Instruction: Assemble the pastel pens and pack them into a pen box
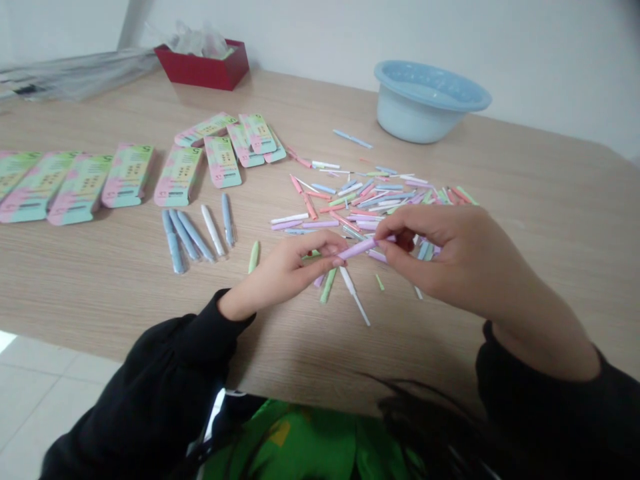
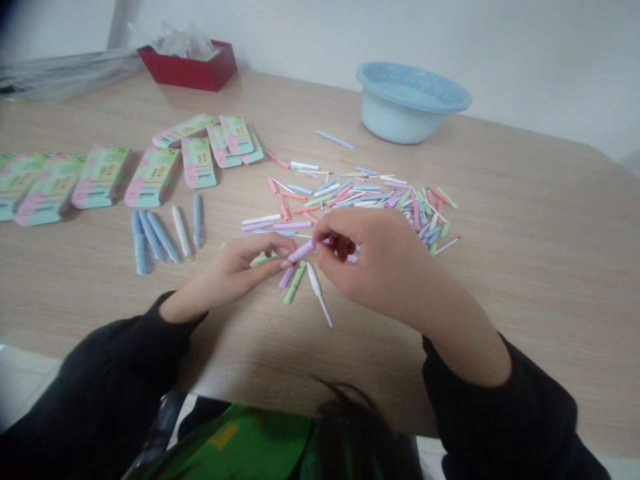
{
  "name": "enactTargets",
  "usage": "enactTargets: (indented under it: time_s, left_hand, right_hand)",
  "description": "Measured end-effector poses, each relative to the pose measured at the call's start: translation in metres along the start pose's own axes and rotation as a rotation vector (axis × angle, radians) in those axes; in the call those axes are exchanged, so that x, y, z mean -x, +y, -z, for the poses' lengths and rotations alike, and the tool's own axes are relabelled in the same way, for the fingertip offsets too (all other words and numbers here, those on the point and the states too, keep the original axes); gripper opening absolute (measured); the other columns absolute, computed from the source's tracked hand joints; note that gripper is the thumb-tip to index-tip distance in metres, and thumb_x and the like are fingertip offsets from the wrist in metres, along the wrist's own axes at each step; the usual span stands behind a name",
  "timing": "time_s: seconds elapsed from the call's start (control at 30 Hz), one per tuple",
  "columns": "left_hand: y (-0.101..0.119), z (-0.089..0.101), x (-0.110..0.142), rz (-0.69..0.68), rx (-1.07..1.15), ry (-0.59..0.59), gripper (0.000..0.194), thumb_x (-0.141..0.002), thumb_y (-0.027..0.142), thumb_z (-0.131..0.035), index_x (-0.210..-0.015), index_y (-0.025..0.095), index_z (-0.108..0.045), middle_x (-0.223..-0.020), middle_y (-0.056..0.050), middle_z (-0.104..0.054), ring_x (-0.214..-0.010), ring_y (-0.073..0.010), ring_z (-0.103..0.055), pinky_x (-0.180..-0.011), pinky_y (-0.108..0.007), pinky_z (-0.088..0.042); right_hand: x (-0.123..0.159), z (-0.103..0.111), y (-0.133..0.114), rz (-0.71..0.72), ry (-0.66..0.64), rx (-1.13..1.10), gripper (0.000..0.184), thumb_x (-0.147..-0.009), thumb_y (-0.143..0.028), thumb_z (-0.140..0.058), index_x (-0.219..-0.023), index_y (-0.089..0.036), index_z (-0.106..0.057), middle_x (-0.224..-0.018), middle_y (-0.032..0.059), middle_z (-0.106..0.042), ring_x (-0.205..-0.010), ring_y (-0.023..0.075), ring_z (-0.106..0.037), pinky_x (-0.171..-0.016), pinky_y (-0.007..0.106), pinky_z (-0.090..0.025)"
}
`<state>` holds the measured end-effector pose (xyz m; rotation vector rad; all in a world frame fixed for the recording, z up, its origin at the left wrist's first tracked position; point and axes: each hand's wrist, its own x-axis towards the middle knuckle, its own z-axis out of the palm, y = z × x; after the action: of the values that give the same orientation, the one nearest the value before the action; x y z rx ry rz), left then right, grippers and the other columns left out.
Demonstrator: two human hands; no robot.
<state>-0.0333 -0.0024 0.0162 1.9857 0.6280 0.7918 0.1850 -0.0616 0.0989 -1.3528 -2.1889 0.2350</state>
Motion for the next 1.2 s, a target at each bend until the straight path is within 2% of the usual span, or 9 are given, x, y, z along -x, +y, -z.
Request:
enactTargets:
  time_s: [0.17,0.37,0.53,0.73,0.83,1.03,1.13,1.2]
  left_hand:
    - [-0.003,-0.001,0.000,0.019,0.138,-0.003,0.010,-0.095,0.023,-0.065,-0.100,0.017,-0.070,-0.097,-0.004,-0.074,-0.092,-0.0176,-0.068,-0.083,-0.027,-0.052]
    - [-0.006,-0.002,0.001,0.071,0.346,0.025,0.015,-0.094,0.024,-0.068,-0.106,0.016,-0.069,-0.099,-0.006,-0.077,-0.088,-0.0171,-0.071,-0.076,-0.027,-0.055]
    - [0.004,0.001,-0.002,0.102,0.569,0.060,0.017,-0.091,0.027,-0.074,-0.101,0.015,-0.067,-0.096,-0.007,-0.079,-0.091,-0.0175,-0.074,-0.083,-0.027,-0.056]
    - [0.015,-0.002,-0.005,0.114,0.628,0.069,0.015,-0.091,0.028,-0.075,-0.096,0.015,-0.068,-0.090,-0.004,-0.078,-0.081,-0.0130,-0.071,-0.076,-0.023,-0.053]
    - [0.015,-0.002,-0.004,0.087,0.662,0.074,0.013,-0.093,0.025,-0.073,-0.098,0.016,-0.067,-0.094,-0.004,-0.078,-0.085,-0.0131,-0.072,-0.081,-0.023,-0.055]
    - [0.008,0.000,0.002,0.037,0.535,0.044,0.014,-0.096,0.026,-0.068,-0.105,0.016,-0.064,-0.099,-0.006,-0.075,-0.091,-0.0167,-0.073,-0.084,-0.027,-0.057]
    - [0.005,0.001,0.006,-0.024,0.345,0.060,0.011,-0.097,0.023,-0.067,-0.105,0.016,-0.065,-0.104,-0.008,-0.075,-0.099,-0.0191,-0.072,-0.091,-0.031,-0.055]
    - [0.003,0.002,0.009,-0.075,0.199,0.079,0.009,-0.095,0.021,-0.069,-0.102,0.016,-0.068,-0.105,-0.008,-0.075,-0.101,-0.0193,-0.071,-0.094,-0.031,-0.054]
  right_hand:
    - [-0.004,-0.001,-0.001,-0.013,-0.025,-0.091,0.009,-0.087,-0.019,-0.064,-0.091,-0.022,-0.071,-0.069,-0.0032,-0.065,-0.061,0.0117,-0.058,-0.061,0.026,-0.050]
    - [-0.002,-0.006,0.004,-0.059,-0.009,-0.313,0.034,-0.090,-0.023,-0.066,-0.123,-0.027,-0.064,-0.090,0.0016,-0.069,-0.074,0.0166,-0.065,-0.068,0.030,-0.056]
    - [0.004,-0.005,0.010,-0.082,0.096,-0.252,0.027,-0.092,-0.024,-0.065,-0.119,-0.028,-0.067,-0.096,0.0030,-0.069,-0.083,0.0185,-0.067,-0.070,0.031,-0.055]
    - [0.014,-0.004,0.018,-0.082,0.119,-0.171,0.024,-0.092,-0.023,-0.066,-0.115,-0.029,-0.069,-0.098,0.0013,-0.072,-0.083,0.0168,-0.068,-0.071,0.030,-0.053]
    - [0.020,-0.004,0.022,-0.099,0.127,-0.122,0.021,-0.093,-0.024,-0.066,-0.113,-0.028,-0.071,-0.091,0.0002,-0.073,-0.077,0.0154,-0.067,-0.068,0.029,-0.053]
    - [0.034,-0.013,0.039,-0.169,0.113,-0.029,0.017,-0.091,-0.021,-0.064,-0.106,-0.024,-0.071,-0.085,0.0016,-0.074,-0.073,0.0162,-0.068,-0.060,0.027,-0.050]
    - [0.041,-0.021,0.042,-0.164,0.085,-0.023,0.015,-0.092,-0.018,-0.061,-0.103,-0.023,-0.070,-0.087,0.0018,-0.074,-0.073,0.0161,-0.068,-0.057,0.026,-0.049]
    - [0.046,-0.024,0.041,-0.161,0.079,-0.028,0.016,-0.093,-0.017,-0.059,-0.104,-0.023,-0.069,-0.088,0.0012,-0.073,-0.075,0.0157,-0.068,-0.062,0.026,-0.051]
